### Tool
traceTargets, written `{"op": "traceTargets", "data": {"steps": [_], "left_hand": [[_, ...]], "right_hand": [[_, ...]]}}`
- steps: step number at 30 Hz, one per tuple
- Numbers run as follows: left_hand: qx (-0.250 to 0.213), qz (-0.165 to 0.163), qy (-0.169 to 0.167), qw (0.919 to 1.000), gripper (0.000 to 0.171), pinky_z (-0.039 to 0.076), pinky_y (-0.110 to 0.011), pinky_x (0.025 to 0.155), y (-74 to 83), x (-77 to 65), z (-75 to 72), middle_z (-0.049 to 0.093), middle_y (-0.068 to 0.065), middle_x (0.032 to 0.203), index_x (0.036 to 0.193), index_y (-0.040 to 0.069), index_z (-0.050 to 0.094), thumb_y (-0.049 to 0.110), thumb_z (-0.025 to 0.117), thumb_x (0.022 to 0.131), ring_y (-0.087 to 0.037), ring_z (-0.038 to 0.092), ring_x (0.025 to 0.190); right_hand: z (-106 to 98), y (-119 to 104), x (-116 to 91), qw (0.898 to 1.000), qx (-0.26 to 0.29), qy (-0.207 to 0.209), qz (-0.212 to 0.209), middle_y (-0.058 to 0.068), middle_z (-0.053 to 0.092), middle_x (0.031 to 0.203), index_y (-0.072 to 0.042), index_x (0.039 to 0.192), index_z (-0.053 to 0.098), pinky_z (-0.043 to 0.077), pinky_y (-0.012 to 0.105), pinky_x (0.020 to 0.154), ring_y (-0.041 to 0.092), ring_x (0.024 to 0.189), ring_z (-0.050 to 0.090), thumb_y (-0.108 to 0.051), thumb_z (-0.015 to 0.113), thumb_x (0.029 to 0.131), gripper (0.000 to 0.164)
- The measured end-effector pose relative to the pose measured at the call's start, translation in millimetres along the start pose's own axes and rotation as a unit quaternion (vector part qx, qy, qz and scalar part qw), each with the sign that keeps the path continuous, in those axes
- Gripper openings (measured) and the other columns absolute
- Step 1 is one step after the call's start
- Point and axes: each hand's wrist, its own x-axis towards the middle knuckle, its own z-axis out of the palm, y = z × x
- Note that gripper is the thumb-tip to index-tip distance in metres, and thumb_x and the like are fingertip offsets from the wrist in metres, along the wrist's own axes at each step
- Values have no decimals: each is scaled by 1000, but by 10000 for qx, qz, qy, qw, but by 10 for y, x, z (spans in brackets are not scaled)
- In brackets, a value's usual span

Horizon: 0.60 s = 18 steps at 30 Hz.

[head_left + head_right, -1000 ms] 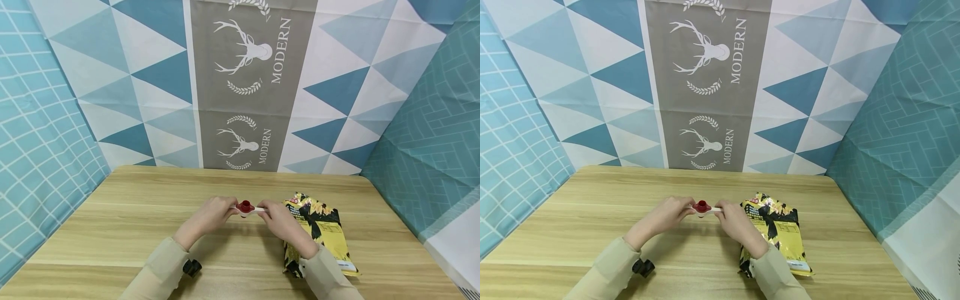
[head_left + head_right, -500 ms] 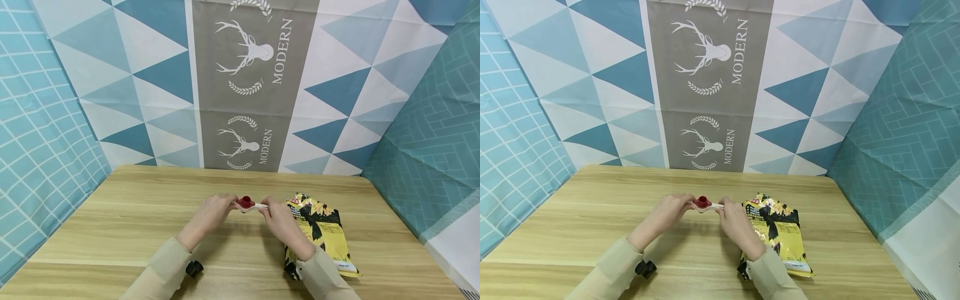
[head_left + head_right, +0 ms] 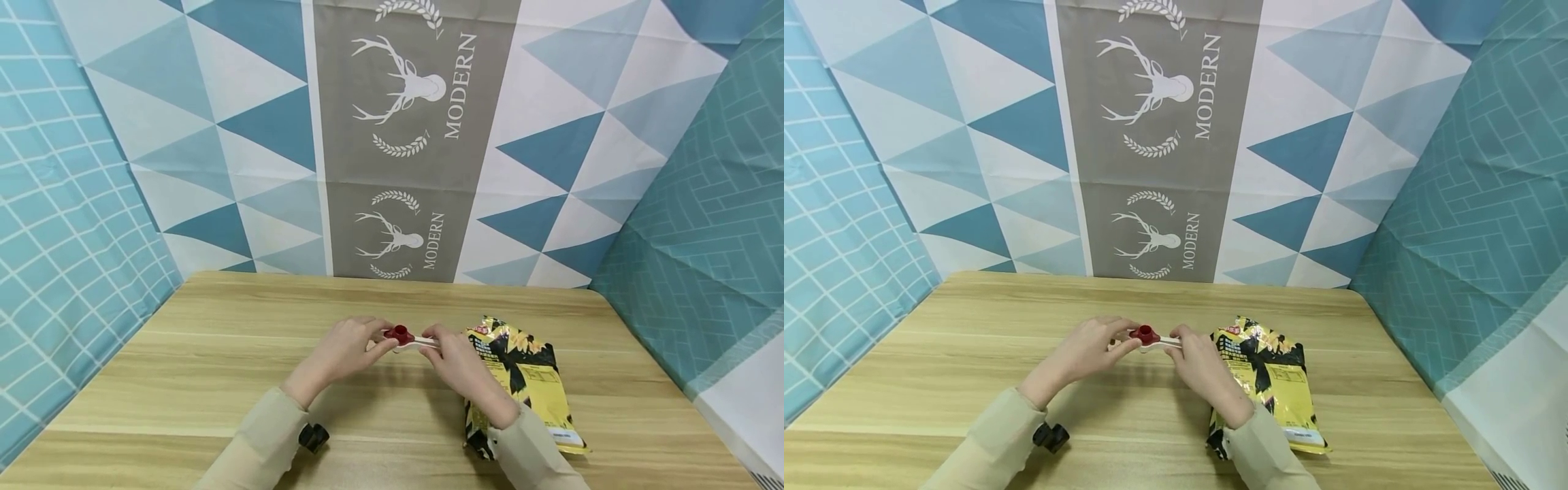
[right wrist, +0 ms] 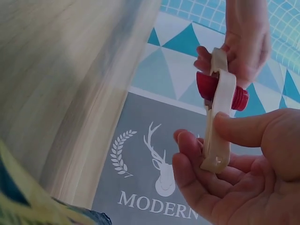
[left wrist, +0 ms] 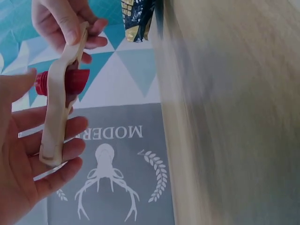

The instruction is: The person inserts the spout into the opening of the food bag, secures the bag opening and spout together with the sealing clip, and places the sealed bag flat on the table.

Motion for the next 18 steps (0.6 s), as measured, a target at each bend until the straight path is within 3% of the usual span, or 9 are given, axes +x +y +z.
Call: {"op": "traceTargets", "data": {"steps": [3, 8, 18], "left_hand": [[100, -194, -46, 9998, 39, 49, -30, 73, 30, 5, 6, 68, 6, 95, 105, 20, 64, 52, 52, 86, -5, 64, 77], [362, -59, 122, 9993, 35, 48, -26, 65, 45, 15, 26, 68, 9, 90, 101, 22, 65, 51, 55, 84, -3, 61, 71], [737, 317, 523, 9954, 30, 45, -25, 56, 41, 26, 56, 68, 7, 88, 100, 21, 65, 44, 63, 81, -7, 60, 64]], "right_hand": [[2, -3, -5, 9999, -1, -99, -110, 13, 66, 88, 1, 105, 59, 45, 20, 54, 10, 63, 58, -11, 65, 83, 26], [7, -8, -10, 9995, 58, -271, -118, 12, 66, 93, 0, 109, 58, 48, 20, 61, 14, 74, 62, -13, 65, 82, 30], [35, -2, -5, 9997, 18, -205, -156, 8, 64, 84, 1, 106, 58, 44, 18, 55, 9, 65, 55, -11, 66, 81, 29]]}}
